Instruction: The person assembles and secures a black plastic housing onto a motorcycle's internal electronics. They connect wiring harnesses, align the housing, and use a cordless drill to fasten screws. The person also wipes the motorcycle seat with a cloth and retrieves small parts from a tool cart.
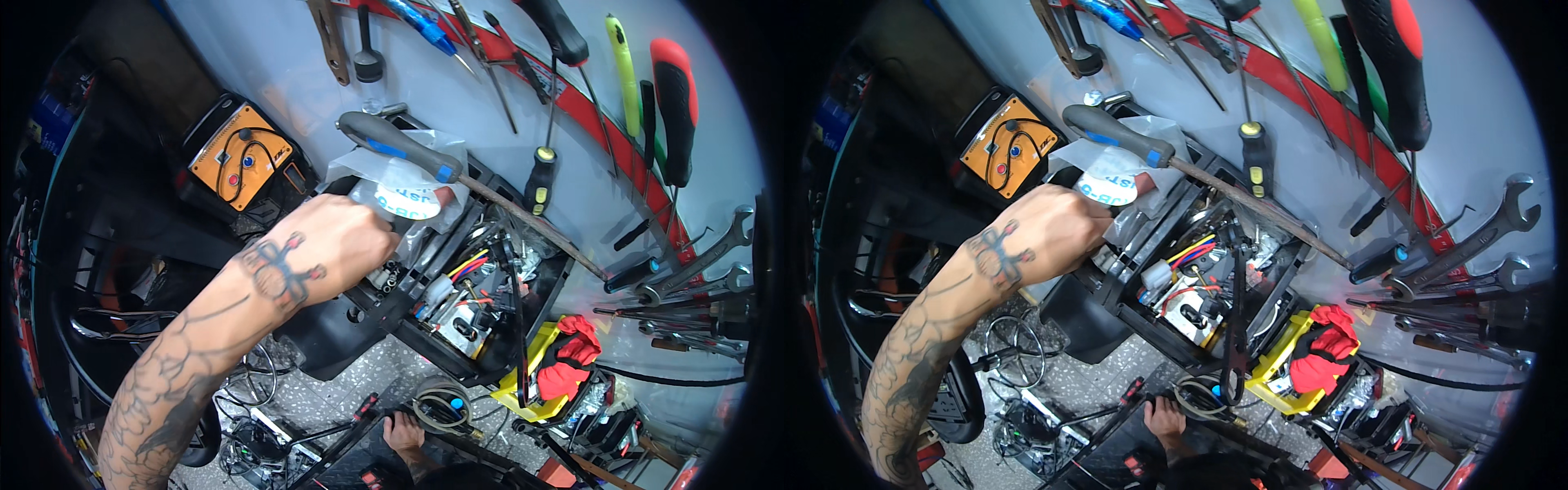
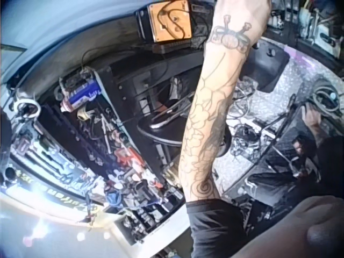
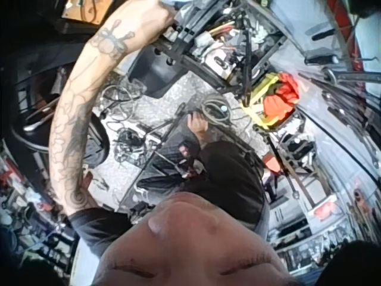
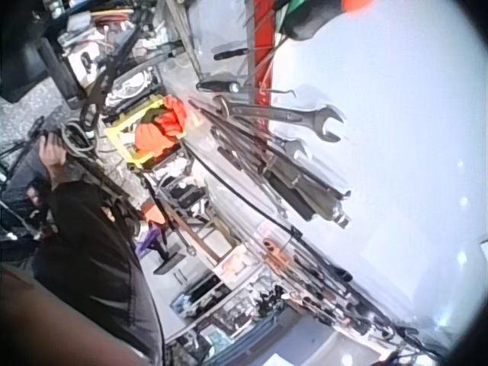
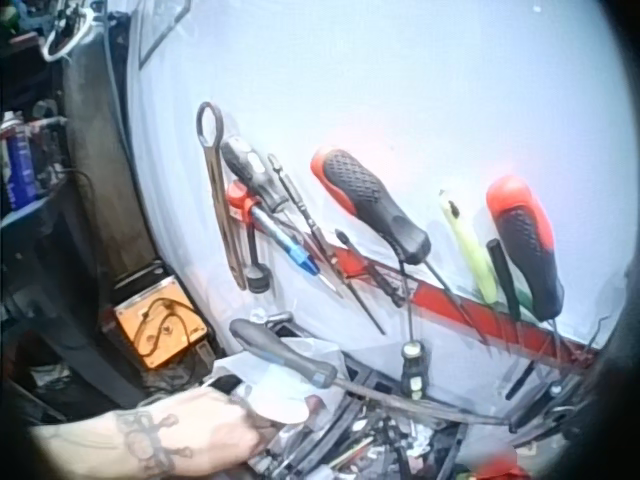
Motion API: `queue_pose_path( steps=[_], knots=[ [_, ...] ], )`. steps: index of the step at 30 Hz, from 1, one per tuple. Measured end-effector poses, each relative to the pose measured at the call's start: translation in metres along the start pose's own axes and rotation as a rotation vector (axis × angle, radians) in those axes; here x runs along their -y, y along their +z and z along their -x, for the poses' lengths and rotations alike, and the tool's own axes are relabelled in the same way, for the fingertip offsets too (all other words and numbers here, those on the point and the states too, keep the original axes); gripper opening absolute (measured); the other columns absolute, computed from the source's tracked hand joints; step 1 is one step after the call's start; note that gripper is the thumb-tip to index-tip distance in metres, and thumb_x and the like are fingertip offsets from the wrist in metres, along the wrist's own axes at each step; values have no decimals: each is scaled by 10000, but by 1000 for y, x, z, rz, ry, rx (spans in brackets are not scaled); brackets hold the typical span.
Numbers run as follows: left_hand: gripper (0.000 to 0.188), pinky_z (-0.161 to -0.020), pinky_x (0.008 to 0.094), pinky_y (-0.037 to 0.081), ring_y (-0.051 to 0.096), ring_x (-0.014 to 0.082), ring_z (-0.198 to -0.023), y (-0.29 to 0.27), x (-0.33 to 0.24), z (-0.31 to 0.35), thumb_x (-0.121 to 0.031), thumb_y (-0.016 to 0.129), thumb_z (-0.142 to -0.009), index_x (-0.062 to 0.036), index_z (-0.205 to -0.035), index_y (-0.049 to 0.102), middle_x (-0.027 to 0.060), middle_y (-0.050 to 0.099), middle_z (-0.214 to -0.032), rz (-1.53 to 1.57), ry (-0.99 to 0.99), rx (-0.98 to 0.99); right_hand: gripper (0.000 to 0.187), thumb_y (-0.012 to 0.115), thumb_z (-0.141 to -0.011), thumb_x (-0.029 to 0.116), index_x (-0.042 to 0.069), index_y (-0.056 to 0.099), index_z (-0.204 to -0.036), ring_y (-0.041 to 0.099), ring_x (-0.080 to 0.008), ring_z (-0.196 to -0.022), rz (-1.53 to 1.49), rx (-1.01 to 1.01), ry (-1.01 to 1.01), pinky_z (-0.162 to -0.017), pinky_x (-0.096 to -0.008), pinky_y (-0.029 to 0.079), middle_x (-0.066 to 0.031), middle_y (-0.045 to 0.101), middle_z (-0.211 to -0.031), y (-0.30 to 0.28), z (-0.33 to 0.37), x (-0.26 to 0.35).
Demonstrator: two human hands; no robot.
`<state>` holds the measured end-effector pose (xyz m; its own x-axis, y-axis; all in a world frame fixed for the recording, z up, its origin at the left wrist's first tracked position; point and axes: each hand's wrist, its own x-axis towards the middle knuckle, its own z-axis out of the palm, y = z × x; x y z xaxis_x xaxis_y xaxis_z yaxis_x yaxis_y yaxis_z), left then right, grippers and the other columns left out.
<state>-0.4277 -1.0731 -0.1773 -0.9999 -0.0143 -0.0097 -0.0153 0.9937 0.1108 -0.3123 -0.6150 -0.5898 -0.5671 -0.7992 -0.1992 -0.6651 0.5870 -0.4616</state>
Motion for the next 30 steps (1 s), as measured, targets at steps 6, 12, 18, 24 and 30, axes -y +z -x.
queue_pose_path(
  steps=[6, 12, 18, 24, 30],
  knots=[
    [268, -753, 335, 647, 814, 234, -886, -22, -66, 70, 35, 770, -949, 24, -1217, 777, 161, 827, -1044, 816, -677, -538, 285, 703, -978, 398, 117, 686, -937, 724, -371, -885, 25, 36, 32, -786, -503, 593, -113, 743, -902, 3, 2, 1],
    [310, -810, 309, 639, 766, 233, -922, 21, -109, 129, -37, 663, -1012, 78, -1299, 688, 182, 758, -1089, 2140, -962, -842, 274, 718, -963, 385, 114, 685, -933, 728, -368, -887, 7, -18, 11, -786, -502, 594, -114, 743, -892, 6, 2, -2],
    [232, -603, 286, 419, 501, 128, -642, 34, -115, 134, -179, 632, -1092, 50, -1092, 664, 34, 558, -779, 2218, -1158, -651, 274, 724, -961, 385, 117, 678, -921, 725, -364, -875, -4, -39, 0, -764, -497, 593, -112, 737, -890, 4, 1, 1],
    [328, -521, 239, 244, 350, 34, -571, 22, -119, 100, -252, 632, -1146, 19, -982, 719, -70, 432, -617, 1814, -1115, -463, 288, 717, -964, 395, 113, 677, -920, 723, -358, -873, 11, -17, 10, -748, -500, 590, -106, 731, -893, 4, 2, -1],
    [112, -571, 303, 491, 651, 150, -569, 3, -131, 37, -78, 728, -976, -41, -1070, 777, 50, 720, -705, 868, -551, -141, 329, 689, -977, 432, 103, 688, -956, 725, -362, -889, 2, -4, 29, -760, -507, 594, -110, 735, -907, 7, 4, -2]
  ],
)
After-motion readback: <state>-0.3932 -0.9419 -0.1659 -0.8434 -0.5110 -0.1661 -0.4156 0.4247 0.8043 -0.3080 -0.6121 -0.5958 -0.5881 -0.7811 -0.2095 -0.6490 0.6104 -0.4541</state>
